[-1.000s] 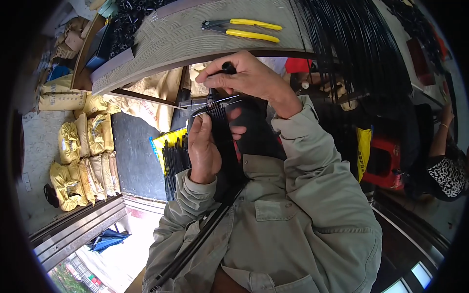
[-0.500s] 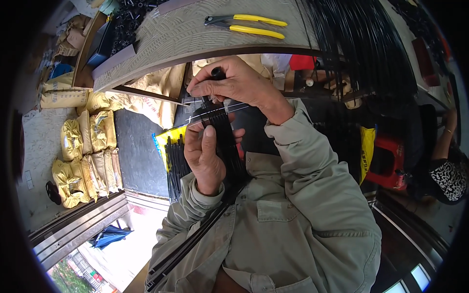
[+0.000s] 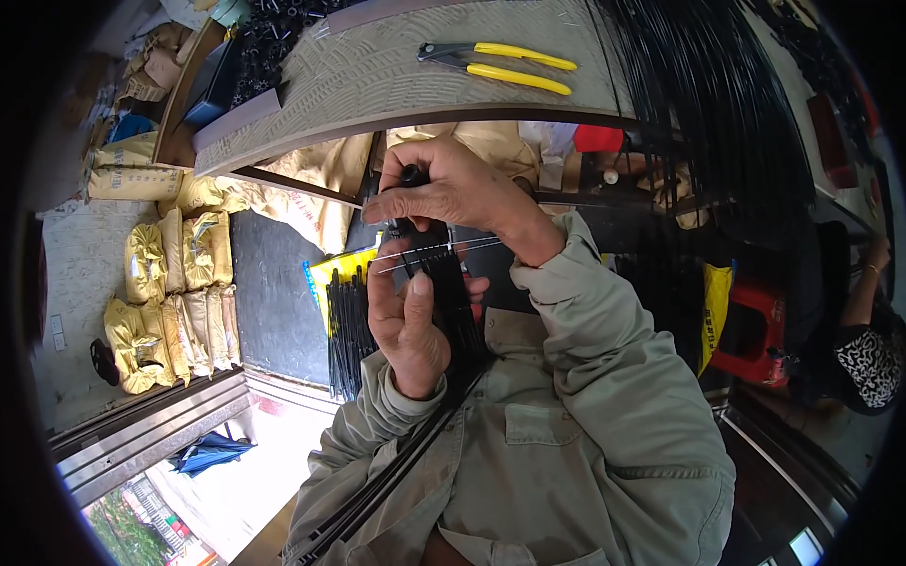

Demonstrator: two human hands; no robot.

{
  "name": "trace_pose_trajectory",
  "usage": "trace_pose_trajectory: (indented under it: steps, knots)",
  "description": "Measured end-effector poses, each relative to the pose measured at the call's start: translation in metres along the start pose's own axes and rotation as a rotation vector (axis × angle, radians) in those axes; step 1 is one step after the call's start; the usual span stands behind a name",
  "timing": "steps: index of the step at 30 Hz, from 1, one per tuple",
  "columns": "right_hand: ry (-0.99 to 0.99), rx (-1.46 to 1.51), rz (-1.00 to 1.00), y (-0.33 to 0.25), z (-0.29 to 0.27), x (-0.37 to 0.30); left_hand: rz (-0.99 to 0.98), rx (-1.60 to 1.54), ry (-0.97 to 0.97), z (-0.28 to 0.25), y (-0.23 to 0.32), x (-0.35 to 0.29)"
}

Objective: The worker attaches plastic caps to bundles of black strips and uses pliers to secure or trim them at a workbench.

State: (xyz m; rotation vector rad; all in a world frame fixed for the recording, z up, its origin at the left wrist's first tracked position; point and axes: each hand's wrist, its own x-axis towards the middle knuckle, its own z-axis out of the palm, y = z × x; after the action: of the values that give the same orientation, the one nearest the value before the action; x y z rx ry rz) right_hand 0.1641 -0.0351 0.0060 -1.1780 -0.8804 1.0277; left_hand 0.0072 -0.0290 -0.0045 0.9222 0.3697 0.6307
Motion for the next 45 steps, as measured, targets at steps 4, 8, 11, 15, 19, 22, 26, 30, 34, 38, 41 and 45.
trace_pose_trajectory:
  steps: [4, 8, 11, 15, 19, 22, 26, 30, 34, 38, 41, 45]
  knots:
    - [-0.001, 0.015, 0.009, 0.003, 0.002, 0.000, 0.001, 0.016, 0.002, 0.000, -0.001, -0.001]
    - [-0.013, 0.009, 0.010, 0.003, 0.001, 0.001, -0.012, 0.027, -0.016, -0.004, -0.001, 0.006]
    - [-0.034, -0.007, -0.009, 0.003, 0.000, 0.000, -0.025, 0.034, 0.003, -0.004, -0.003, 0.008]
    - [-0.052, -0.015, -0.026, 0.005, 0.001, -0.003, -0.027, 0.041, 0.041, -0.004, -0.005, 0.006]
    - [-0.063, -0.023, -0.123, 0.008, 0.002, -0.004, -0.029, 0.027, 0.034, -0.006, -0.005, 0.006]
    - [-0.058, -0.066, -0.093, 0.012, 0.000, -0.005, -0.039, 0.008, 0.003, -0.007, -0.004, 0.006]
    - [-0.075, -0.098, -0.200, 0.010, 0.000, -0.004, -0.022, -0.007, 0.033, -0.003, -0.002, 0.008]
    - [0.124, 0.300, -0.067, 0.010, 0.006, -0.013, -0.018, -0.036, 0.064, -0.006, 0.002, 0.009]
    - [0.364, 0.523, -0.344, 0.032, 0.018, -0.043, 0.072, -0.062, 0.128, -0.012, 0.003, 0.013]
    - [0.528, 0.215, -0.127, 0.024, 0.057, -0.057, 0.189, -0.025, 0.132, -0.016, 0.003, 0.014]
    - [0.530, 0.187, -0.189, 0.027, 0.059, -0.055, 0.204, 0.068, 0.192, -0.018, 0.004, 0.014]
    - [0.582, 0.272, -0.243, 0.025, 0.060, -0.056, 0.208, 0.098, 0.180, -0.014, 0.003, 0.011]
